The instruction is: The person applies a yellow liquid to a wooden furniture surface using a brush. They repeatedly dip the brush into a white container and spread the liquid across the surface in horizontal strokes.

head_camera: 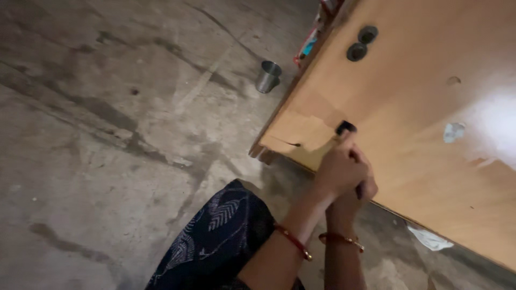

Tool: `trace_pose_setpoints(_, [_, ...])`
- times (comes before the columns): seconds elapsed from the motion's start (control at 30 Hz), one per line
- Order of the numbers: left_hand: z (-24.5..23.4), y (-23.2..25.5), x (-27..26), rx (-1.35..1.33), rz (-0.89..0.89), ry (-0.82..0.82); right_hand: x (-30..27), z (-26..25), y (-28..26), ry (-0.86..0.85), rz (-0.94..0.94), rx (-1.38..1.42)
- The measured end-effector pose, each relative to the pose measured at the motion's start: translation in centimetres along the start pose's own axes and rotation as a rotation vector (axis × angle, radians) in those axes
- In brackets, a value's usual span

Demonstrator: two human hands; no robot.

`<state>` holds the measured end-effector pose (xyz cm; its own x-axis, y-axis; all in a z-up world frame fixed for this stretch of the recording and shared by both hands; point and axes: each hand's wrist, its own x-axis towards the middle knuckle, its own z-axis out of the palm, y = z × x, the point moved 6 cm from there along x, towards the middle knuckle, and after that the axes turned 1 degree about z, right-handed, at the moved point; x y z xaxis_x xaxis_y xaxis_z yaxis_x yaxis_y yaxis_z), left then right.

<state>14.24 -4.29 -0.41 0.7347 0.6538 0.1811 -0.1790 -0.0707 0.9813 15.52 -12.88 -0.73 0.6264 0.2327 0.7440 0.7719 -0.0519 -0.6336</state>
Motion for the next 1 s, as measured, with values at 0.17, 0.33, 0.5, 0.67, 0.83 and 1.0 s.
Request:
trace_pose_setpoints(0.17, [4.5, -1.5, 0.5, -0.071, 0.271, -0.007, -0.1, -2.9, -0.2, 0.106, 0.012, 0.005])
trace_pose_setpoints(0.33, [1.3, -3.0, 2.5, 0.162, 0.366, 0.065, 0.0, -0.1, -1.9, 0.065, -0.087, -0.064])
trace_pose_setpoints(0.5, [-7.3, -2.3, 1.7, -0.442, 0.273, 0.094, -0.7, 4.7, -3.6, -0.075, 0.004, 0.074])
trace_pose_setpoints(0.67, [-11.4, -0.3, 2.1, -0.025, 0.089, 0.441, -0.2, 6.6, -3.2, -0.232, 0.208, 0.144])
trace_pose_setpoints(0.83, [-9.1, -0.2, 5.6, 0.108, 0.014, 0.359, 1.4, 4.4, -1.4, -0.169, 0.123, 0.123])
trace_pose_setpoints(1.0, [-7.1, -0.2, 6.3, 0.100, 0.129, 0.462, 1.3, 0.4, -2.3, -0.002, -0.003, 0.206])
